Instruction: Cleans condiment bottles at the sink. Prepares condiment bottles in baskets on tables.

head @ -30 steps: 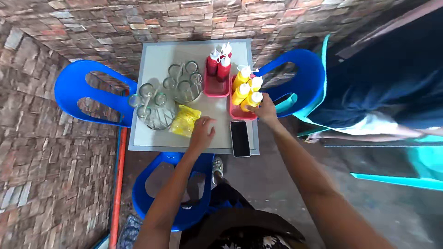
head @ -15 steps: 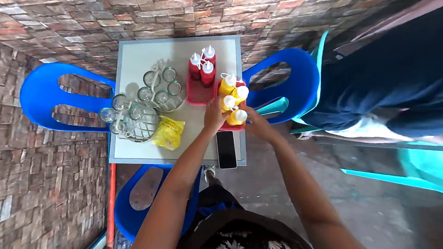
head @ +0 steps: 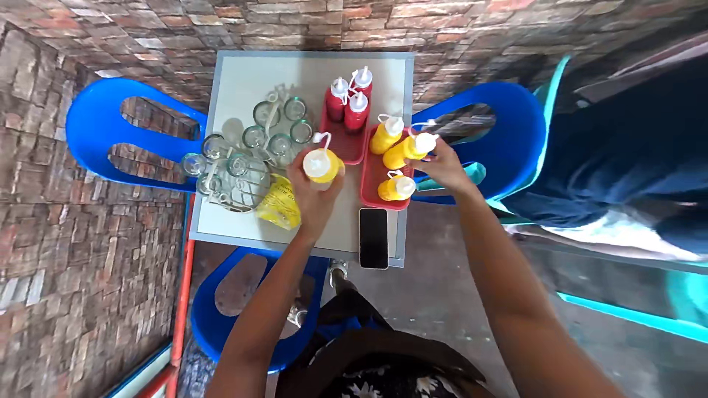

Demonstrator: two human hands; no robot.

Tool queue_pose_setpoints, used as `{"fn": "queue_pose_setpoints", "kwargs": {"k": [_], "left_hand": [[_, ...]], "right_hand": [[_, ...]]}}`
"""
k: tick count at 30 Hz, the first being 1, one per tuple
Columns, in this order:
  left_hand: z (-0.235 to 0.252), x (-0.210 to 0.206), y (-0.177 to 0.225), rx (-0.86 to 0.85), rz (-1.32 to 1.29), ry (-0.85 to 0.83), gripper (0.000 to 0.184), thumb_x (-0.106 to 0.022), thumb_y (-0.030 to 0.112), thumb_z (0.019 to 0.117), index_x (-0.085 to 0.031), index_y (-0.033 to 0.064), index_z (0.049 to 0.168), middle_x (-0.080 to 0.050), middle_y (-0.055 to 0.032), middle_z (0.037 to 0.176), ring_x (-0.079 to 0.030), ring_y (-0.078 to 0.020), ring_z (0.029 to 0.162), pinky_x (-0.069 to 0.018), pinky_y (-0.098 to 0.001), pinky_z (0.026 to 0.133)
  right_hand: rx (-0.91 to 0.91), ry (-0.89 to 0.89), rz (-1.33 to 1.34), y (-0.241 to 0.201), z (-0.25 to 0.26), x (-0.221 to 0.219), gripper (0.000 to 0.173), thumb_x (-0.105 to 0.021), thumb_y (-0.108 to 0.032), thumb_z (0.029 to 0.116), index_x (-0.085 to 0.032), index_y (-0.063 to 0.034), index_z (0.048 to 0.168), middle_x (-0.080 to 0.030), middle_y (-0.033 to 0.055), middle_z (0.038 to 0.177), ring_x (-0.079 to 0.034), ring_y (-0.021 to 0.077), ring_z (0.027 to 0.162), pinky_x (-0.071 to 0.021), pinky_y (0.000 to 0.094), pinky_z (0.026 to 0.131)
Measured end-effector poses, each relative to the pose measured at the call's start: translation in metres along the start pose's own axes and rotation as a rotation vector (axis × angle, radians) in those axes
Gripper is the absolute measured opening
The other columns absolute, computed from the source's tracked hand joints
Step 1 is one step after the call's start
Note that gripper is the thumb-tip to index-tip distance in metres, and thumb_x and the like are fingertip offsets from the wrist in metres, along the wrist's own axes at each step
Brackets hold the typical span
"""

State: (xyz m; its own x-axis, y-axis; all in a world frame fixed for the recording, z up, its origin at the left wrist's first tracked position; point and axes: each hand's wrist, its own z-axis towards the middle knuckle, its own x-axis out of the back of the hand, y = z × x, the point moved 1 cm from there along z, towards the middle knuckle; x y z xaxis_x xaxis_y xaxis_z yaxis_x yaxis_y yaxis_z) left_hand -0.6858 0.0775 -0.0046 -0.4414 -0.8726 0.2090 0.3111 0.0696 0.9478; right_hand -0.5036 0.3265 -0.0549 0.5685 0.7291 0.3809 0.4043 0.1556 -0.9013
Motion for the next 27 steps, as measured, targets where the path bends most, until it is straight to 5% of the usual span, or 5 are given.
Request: {"fn": "queue_pose_setpoints", "kwargs": {"k": [5, 10, 16, 22, 27], "left_hand": [[-0.019, 0.062, 0.01, 0.201, -0.052, 0.085, 0.065, -0.084, 0.014, 0.0768, -0.053, -0.0073, 0.13, -0.061, -0.0156, 0.119, -0.066, -0.0149, 0.105, -0.059, -0.0315, 0.089], [-0.053, 0.118, 0.025, -0.053, -0.218, -0.057, 0.075, -0.088, 0.027, 0.0736, -0.052, -0.0024, 0.132, -0.064, -0.0046, 0.125, -0.063, -0.0073, 0.115, -0.0551, -0.0295, 0.1], [-0.104, 0.203, 0.071, -0.199, -0.301, -0.441, 0.066, -0.094, 0.043, 0.0685, -0.071, 0.0057, 0.118, -0.028, -0.0218, 0.164, -0.046, -0.021, 0.143, -0.0445, -0.0381, 0.117], [-0.215, 0.352, 0.097, -0.27, -0.256, -0.246, 0.068, -0.095, 0.038, 0.0658, -0.072, -0.0021, 0.116, -0.053, -0.0238, 0.144, -0.056, -0.0189, 0.131, -0.0471, -0.0337, 0.112], [-0.336, 0.477, 0.121, -0.309, -0.215, -0.05, 0.067, -0.092, 0.044, 0.0709, -0.071, -0.0003, 0.116, -0.06, -0.0152, 0.141, -0.058, -0.0142, 0.129, -0.0491, -0.0326, 0.11]], "right_hand": [[0.139, 0.13, 0.098, -0.044, -0.031, 0.023, 0.074, -0.078, -0.008, 0.0842, -0.043, -0.0075, 0.149, -0.054, 0.0122, 0.146, -0.059, 0.0203, 0.127, -0.0537, 0.0389, 0.104], [0.428, 0.043, 0.139, -0.143, -0.062, 0.001, 0.077, -0.077, -0.012, 0.0843, -0.038, -0.0072, 0.15, -0.056, 0.0032, 0.141, -0.059, 0.0083, 0.124, -0.0519, 0.028, 0.106], [0.642, -0.634, 0.176, -0.247, -0.118, -0.141, 0.068, -0.084, -0.032, 0.0829, -0.054, -0.0156, 0.142, -0.064, -0.0058, 0.134, -0.063, 0.0072, 0.12, -0.057, 0.0294, 0.1], [0.814, -1.126, -0.063, -0.337, -0.222, -0.295, 0.06, -0.073, -0.029, 0.0929, -0.052, -0.0045, 0.144, -0.055, 0.0079, 0.14, -0.062, 0.012, 0.121, -0.0586, 0.0285, 0.096], [1.205, -1.215, -0.03, -0.445, -0.318, -0.377, 0.085, -0.065, -0.035, 0.0986, -0.015, -0.0133, 0.163, -0.038, 0.0059, 0.162, -0.049, 0.0206, 0.14, -0.0525, 0.0352, 0.107]]}}
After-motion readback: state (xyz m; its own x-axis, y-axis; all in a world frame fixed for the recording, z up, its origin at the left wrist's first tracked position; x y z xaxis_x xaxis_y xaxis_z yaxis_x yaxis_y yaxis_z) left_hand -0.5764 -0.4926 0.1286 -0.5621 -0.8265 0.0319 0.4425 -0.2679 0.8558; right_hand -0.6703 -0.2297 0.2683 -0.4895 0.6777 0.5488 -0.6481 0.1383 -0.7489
